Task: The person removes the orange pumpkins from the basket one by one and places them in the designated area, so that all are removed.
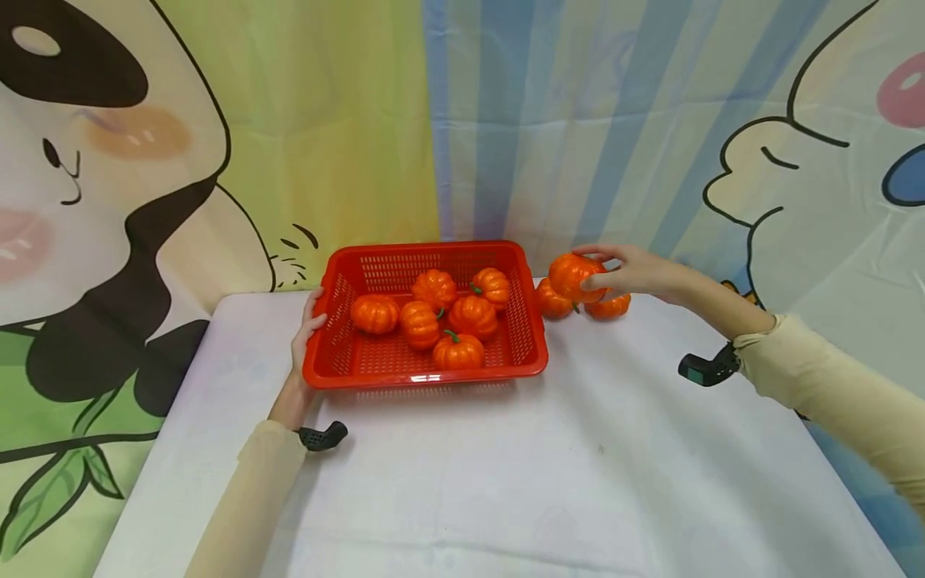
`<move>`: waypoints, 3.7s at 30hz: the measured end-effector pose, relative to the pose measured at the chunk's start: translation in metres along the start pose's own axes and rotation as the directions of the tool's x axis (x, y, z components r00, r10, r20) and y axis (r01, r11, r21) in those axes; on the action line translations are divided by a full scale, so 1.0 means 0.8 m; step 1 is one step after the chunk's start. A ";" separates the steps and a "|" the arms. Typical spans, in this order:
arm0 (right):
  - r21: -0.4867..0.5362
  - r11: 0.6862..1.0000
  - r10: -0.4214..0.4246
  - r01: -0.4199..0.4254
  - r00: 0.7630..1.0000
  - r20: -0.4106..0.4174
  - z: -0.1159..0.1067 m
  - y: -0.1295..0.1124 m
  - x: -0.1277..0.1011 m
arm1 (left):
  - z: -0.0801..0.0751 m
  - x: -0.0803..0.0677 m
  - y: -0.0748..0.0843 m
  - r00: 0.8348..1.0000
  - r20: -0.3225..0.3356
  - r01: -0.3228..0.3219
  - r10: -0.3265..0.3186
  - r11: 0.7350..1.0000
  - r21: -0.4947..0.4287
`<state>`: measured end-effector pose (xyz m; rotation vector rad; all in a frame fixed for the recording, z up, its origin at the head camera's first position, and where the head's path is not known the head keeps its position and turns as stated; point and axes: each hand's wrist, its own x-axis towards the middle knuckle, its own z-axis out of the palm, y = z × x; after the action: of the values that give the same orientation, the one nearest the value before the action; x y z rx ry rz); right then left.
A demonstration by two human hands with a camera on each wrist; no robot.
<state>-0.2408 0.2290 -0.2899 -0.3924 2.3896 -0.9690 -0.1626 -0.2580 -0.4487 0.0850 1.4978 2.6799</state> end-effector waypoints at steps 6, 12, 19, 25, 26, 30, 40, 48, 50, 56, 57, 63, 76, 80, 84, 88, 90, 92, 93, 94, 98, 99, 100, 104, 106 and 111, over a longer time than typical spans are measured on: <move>-0.059 0.998 0.032 -0.034 0.998 -0.047 -0.028 0.043 -0.001 | -0.002 0.001 -0.003 1.000 0.007 -0.011 0.011 1.000 -0.017; -0.077 0.990 0.108 -0.116 0.988 -0.108 -0.051 0.089 -0.005 | -0.001 0.001 -0.004 1.000 0.013 -0.015 0.016 0.999 -0.052; -0.085 0.981 0.161 -0.177 0.972 -0.169 -0.069 0.112 -0.007 | 0.000 0.001 -0.002 1.000 0.016 -0.020 0.021 0.999 -0.045; -0.096 0.977 0.167 -0.188 0.966 -0.196 -0.073 0.121 -0.007 | 0.002 0.001 -0.002 1.000 0.001 -0.013 0.013 0.999 -0.037; -0.099 0.978 0.163 -0.185 0.967 -0.196 -0.073 0.121 -0.007 | 0.002 0.001 -0.002 1.000 0.003 -0.014 0.014 0.999 -0.037; -0.108 0.979 0.150 -0.172 0.971 -0.187 -0.072 0.124 -0.007 | 0.001 0.000 -0.002 1.000 0.013 -0.014 0.014 0.999 -0.037; -0.124 0.974 0.167 -0.190 0.970 -0.179 -0.072 0.132 -0.004 | -0.004 0.001 -0.006 0.999 0.021 -0.025 0.026 0.998 -0.058; -0.114 0.972 0.182 -0.207 0.963 -0.197 -0.073 0.137 -0.001 | -0.005 0.004 -0.008 0.999 0.010 -0.050 0.051 0.996 -0.068; -0.106 0.972 0.186 -0.209 0.963 -0.196 -0.074 0.139 -0.002 | -0.004 0.004 -0.008 0.999 0.007 -0.044 0.044 0.998 -0.053; -0.106 0.970 0.196 -0.219 0.961 -0.194 -0.074 0.142 -0.003 | -0.005 0.004 -0.007 0.999 0.011 -0.039 0.040 0.998 -0.038; -0.112 0.969 0.195 -0.219 0.961 -0.195 -0.074 0.143 -0.003 | -0.005 0.004 -0.007 0.999 0.012 -0.039 0.039 0.999 -0.038; -0.115 0.974 0.167 -0.194 0.962 -0.214 -0.073 0.145 -0.002 | -0.007 0.005 -0.007 1.000 0.006 -0.031 0.031 0.999 -0.014; -0.072 0.979 0.167 -0.188 0.958 -0.235 -0.075 0.150 0.001 | -0.004 0.003 -0.005 1.000 0.008 -0.022 0.023 1.000 -0.021; -0.063 0.980 0.168 -0.188 0.955 -0.246 -0.075 0.154 0.001 | -0.002 0.001 -0.003 1.000 0.001 -0.005 0.005 1.000 -0.023; -0.051 0.983 0.157 -0.176 0.954 -0.257 -0.076 0.154 -0.001 | -0.001 0.002 -0.002 1.000 0.005 -0.006 0.006 1.000 -0.020; -0.069 0.984 0.144 -0.167 0.956 -0.254 -0.078 0.155 -0.002 | -0.002 0.002 -0.002 1.000 0.011 -0.012 0.012 1.000 -0.027; -0.080 0.982 0.145 -0.170 0.956 -0.254 -0.078 0.156 -0.002 | -0.001 0.001 -0.002 1.000 0.004 -0.007 0.007 1.000 -0.029; -0.086 0.980 0.151 -0.179 0.954 -0.259 -0.078 0.157 -0.003 | 0.000 -0.001 -0.002 1.000 -0.004 0.001 -0.001 0.999 -0.033; -0.085 0.980 0.154 -0.182 0.952 -0.264 -0.077 0.158 -0.003 | 0.000 -0.001 -0.002 1.000 -0.009 0.005 -0.005 0.999 -0.032; -0.082 0.980 0.156 -0.184 0.950 -0.269 -0.077 0.158 -0.003 | 0.001 -0.002 -0.002 1.000 -0.013 0.006 -0.007 1.000 -0.025; -0.068 0.979 0.164 -0.191 0.944 -0.287 -0.076 0.160 -0.002 | 0.001 -0.002 -0.001 1.000 -0.010 -0.002 0.002 1.000 -0.012; -0.066 0.979 0.167 -0.194 0.942 -0.292 -0.075 0.160 -0.002 | 0.001 -0.001 -0.001 1.000 -0.009 -0.005 0.005 1.000 -0.013; -0.063 0.978 0.170 -0.197 0.939 -0.297 -0.075 0.161 -0.001 | 0.001 -0.001 -0.001 1.000 -0.007 -0.006 0.006 1.000 -0.015; -0.040 0.979 0.178 -0.200 0.932 -0.315 -0.075 0.163 0.000 | 0.000 -0.001 -0.001 1.000 -0.002 -0.008 0.008 1.000 -0.019; -0.020 0.981 0.178 -0.194 0.931 -0.319 -0.075 0.164 0.000 | -0.001 -0.001 -0.001 1.000 0.001 -0.007 0.007 1.000 -0.020; 0.015 0.984 0.172 -0.177 0.934 -0.314 -0.074 0.164 -0.001 | -0.001 -0.001 -0.002 1.000 0.001 -0.007 0.007 1.000 -0.015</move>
<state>-0.2832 0.3545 -0.3472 -0.0260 2.6624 -0.9947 -0.1621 -0.2582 -0.4505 0.0909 1.4793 2.6960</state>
